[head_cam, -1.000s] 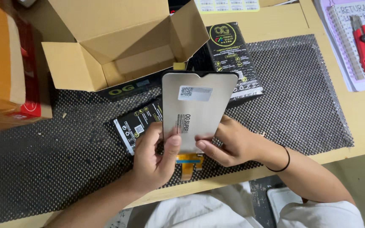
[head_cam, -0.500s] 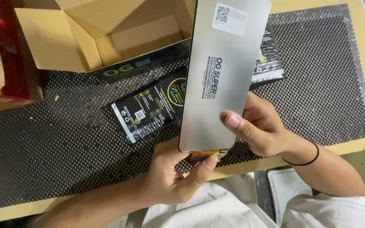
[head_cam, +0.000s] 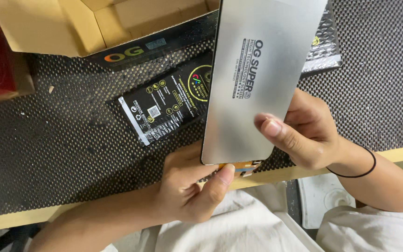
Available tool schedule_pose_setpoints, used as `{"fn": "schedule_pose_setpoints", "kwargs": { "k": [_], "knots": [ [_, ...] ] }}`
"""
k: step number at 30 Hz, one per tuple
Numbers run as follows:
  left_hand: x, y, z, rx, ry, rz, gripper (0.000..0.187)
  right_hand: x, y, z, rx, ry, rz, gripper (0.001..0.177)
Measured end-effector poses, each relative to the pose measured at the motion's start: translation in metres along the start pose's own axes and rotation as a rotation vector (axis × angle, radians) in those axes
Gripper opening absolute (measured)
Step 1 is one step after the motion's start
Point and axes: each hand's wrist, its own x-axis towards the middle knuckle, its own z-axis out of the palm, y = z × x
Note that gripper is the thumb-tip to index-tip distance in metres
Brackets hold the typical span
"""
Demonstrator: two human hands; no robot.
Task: The person unpacks a box of smartphone display assemblies, removes one from its plastic packaging, and inspects the front and back of the screen, including the ribbon cable. They then place the screen back into its packaging and handle other packaged screens from the box.
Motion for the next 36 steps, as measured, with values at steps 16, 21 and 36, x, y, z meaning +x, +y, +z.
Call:
{"fn": "schedule_pose_setpoints", "kwargs": {
  "k": [16,21,36],
  "knots": [
    [-0.011,-0.01,0.003,0.049,0.023,0.094,0.034,0.004,-0.006,0.006,0.169,-0.038,0.055,0.015],
    [-0.012,-0.009,0.005,0.03,0.049,0.078,0.036,0.003,-0.006,0.007,0.244,-0.055,0.137,0.019],
    [-0.01,0.001,0.008,-0.389,0.051,-0.249,0.012,0.009,-0.003,0.012,0.32,-0.069,0.1,0.023]
  ]
}}
